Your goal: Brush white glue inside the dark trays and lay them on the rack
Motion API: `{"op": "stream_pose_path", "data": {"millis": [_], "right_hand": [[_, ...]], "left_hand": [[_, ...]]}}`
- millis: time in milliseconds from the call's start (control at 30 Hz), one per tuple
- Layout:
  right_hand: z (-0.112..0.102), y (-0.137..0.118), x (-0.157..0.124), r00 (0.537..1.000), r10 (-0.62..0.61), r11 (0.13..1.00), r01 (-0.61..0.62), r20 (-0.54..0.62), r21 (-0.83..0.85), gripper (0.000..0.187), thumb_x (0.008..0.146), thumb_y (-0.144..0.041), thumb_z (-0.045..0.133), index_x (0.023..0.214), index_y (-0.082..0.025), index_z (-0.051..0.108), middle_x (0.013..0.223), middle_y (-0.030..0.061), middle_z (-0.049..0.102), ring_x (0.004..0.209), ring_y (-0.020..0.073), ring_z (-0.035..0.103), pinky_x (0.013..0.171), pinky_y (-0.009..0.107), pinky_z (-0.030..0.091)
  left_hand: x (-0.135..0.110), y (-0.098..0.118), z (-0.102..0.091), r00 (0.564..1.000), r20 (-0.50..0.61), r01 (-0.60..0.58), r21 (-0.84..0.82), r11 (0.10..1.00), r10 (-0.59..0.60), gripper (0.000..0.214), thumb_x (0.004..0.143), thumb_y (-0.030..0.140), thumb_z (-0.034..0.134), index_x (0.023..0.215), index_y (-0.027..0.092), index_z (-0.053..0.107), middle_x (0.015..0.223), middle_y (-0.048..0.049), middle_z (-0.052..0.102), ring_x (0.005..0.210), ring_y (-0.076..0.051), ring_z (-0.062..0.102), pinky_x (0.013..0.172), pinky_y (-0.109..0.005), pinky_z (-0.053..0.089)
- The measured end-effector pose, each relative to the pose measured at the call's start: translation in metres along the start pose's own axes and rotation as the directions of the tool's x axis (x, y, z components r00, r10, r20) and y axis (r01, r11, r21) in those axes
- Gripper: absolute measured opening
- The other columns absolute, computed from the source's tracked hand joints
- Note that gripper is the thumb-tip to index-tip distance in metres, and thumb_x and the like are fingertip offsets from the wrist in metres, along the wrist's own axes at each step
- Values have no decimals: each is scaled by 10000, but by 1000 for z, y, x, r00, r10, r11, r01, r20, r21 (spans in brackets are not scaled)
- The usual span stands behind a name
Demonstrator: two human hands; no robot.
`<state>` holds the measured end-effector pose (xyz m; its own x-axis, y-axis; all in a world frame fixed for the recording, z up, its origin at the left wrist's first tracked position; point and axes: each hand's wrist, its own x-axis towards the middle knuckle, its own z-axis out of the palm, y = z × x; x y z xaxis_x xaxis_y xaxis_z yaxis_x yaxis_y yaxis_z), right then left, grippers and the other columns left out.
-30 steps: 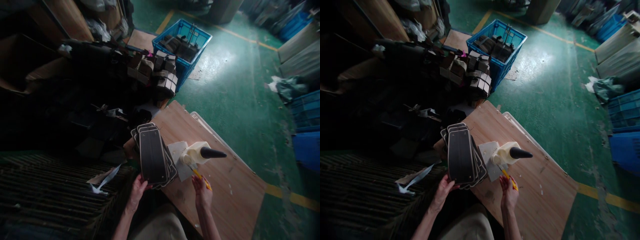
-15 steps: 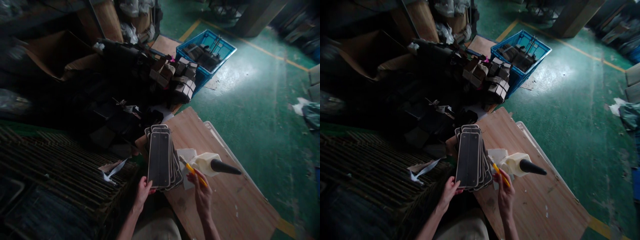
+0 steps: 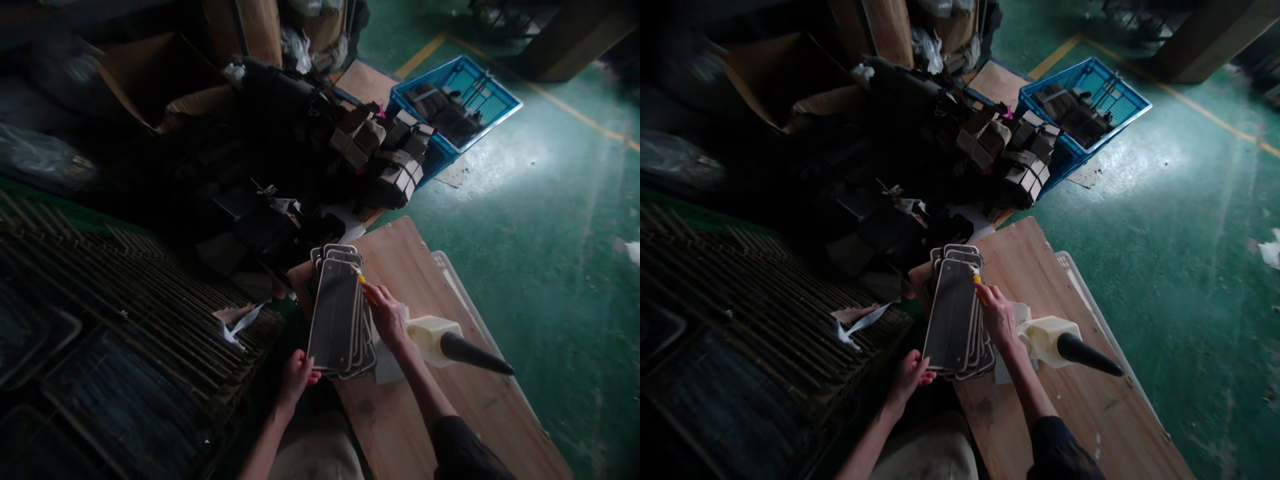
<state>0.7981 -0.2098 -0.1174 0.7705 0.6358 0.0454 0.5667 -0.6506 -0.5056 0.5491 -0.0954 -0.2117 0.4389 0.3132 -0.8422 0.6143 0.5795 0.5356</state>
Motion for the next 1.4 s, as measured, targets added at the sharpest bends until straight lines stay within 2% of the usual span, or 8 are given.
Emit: {"op": "stream_pose_path", "data": {"millis": [267, 567, 700, 900, 1033, 1167, 1300, 1400], "right_hand": [[5, -5, -11, 995, -11, 998, 17, 103, -66, 279, 1039, -262, 474, 1246, -228, 658, 1078, 76, 717, 797, 181, 707, 644, 247, 515], [-13, -58, -132, 929, -42, 999, 30, 368, 37, 298, 1044, -196, 411, 1215, -235, 652, 983, 62, 705, 814, 176, 690, 681, 241, 532], [-18, -72, -155, 898, -24, 990, -42, 439, 138, 266, 1041, -216, 436, 1178, -252, 662, 936, 45, 699, 773, 174, 689, 652, 237, 535], [-11, -41, -95, 896, -26, 958, -104, 444, 266, 250, 1037, -254, 472, 1170, -245, 684, 970, 47, 719, 769, 161, 706, 677, 235, 553], [-2, -11, -36, 965, -7, 975, -51, 260, 215, 251, 1032, -297, 492, 1166, -233, 694, 1040, 63, 738, 842, 185, 723, 713, 258, 563], [4, -1, 6, 994, -23, 995, 12, 103, 102, 277, 1041, -318, 483, 1217, -229, 678, 1049, 67, 721, 864, 189, 711, 719, 266, 540], [14, -6, 24, 997, -68, 996, 66, 32, 62, 288, 1051, -330, 465, 1229, -227, 668, 1040, 65, 709, 850, 181, 700, 711, 264, 522], [22, -15, 17, 995, -77, 996, 74, 68, 45, 288, 1050, -314, 453, 1208, -223, 676, 1030, 73, 709, 799, 174, 691, 671, 257, 513]], "left_hand": [[-1, 0, 3, 1000, -7, 10, -73, 997, -10, 526, 623, 585, 810, 756, 205, 472, 560, 11, 654, 483, -156, 686, 423, -197, 532], [-8, 8, 3, 1000, 25, 19, -124, 992, -16, 506, 629, 544, 832, 726, 200, 473, 606, -7, 681, 537, -170, 715, 487, -222, 573], [-8, 7, 2, 1000, 24, -4, -126, 992, 7, 468, 669, 518, 815, 748, 195, 486, 628, -2, 681, 576, -178, 731, 510, -227, 580], [-8, 8, 2, 1000, 24, 9, -98, 995, -6, 453, 675, 514, 809, 752, 195, 495, 619, -1, 671, 537, -169, 714, 471, -211, 551], [-7, 9, 2, 1000, 14, 2, -88, 996, -1, 435, 674, 511, 796, 735, 197, 501, 580, 11, 651, 526, -165, 705, 451, -202, 537], [-8, 7, -1, 1000, -16, 8, -62, 998, -9, 388, 678, 465, 792, 711, 198, 512, 559, 17, 641, 504, -155, 688, 441, -194, 518], [-10, 6, -5, 999, -43, 13, -65, 998, -16, 310, 716, 422, 768, 742, 176, 580, 596, -1, 666, 520, -149, 689, 460, -192, 513], [-11, 8, -5, 997, -67, 25, -58, 998, -29, 274, 730, 403, 749, 748, 168, 608, 596, -4, 669, 516, -147, 683, 467, -197, 512]]}}
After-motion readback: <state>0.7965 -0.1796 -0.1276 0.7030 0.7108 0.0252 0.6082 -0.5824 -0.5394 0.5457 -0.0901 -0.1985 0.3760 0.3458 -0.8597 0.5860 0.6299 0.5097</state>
